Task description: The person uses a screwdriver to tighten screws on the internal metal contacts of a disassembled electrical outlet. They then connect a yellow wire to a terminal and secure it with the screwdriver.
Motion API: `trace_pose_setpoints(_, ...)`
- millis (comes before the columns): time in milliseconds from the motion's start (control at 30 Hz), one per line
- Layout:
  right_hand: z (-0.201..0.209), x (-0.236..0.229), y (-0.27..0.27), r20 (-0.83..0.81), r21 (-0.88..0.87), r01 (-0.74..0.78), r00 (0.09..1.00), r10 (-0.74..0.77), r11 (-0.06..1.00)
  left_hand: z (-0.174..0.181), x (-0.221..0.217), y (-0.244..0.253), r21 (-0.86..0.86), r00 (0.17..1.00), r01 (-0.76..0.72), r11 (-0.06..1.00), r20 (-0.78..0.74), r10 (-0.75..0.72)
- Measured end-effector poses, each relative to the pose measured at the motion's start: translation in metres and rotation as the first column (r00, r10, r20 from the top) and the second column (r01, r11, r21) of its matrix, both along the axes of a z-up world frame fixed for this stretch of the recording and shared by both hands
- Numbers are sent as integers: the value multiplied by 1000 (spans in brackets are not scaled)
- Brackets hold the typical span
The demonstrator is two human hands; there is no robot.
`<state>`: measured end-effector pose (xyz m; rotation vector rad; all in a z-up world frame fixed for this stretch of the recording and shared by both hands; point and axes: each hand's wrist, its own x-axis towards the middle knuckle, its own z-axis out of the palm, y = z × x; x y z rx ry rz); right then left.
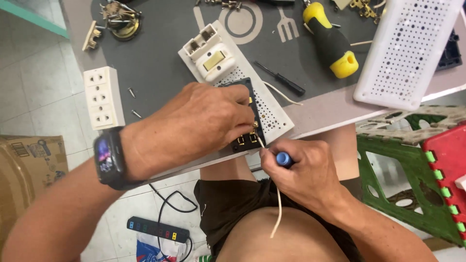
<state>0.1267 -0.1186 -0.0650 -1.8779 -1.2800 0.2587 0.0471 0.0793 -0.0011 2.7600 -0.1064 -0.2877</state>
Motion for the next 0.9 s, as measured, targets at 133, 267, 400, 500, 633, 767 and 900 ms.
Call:
trace_pose_setpoints(133, 3, -4, 3, -104, -17, 21, 994, -22, 1000, 0, -18, -10, -110, 987, -118, 987, 93, 129)
trace_pose_setpoints(267, 9, 0, 8, -328, -135, 19, 943, -63, 991, -12, -41, -27, -129, 926, -150, 980, 329, 185)
trace_pose_setpoints(400, 11, 7, 11, -391, -202, -5, 917, -76, 979, -22, -50, -46, 6, 841, -290, 957, 479, 252)
trace_pose_setpoints(500, 13, 7, 13, -388, -246, -2, 917, -97, 969, -28, -51, -56, 109, 822, -358, 927, 508, 258)
trace_pose_setpoints(633, 7, 8, 11, -322, -259, 17, 941, -103, 966, -31, -48, -61, 120, 799, -399, 909, 532, 280)
trace_pose_setpoints(767, 8, 7, 12, -353, -225, 7, 932, -88, 974, -29, -46, -65, 162, 823, -412, 897, 489, 290)
trace_pose_setpoints(900, 7, 4, 11, -381, -146, -3, 923, -54, 989, -29, -47, -70, 93, 836, -424, 901, 423, 350)
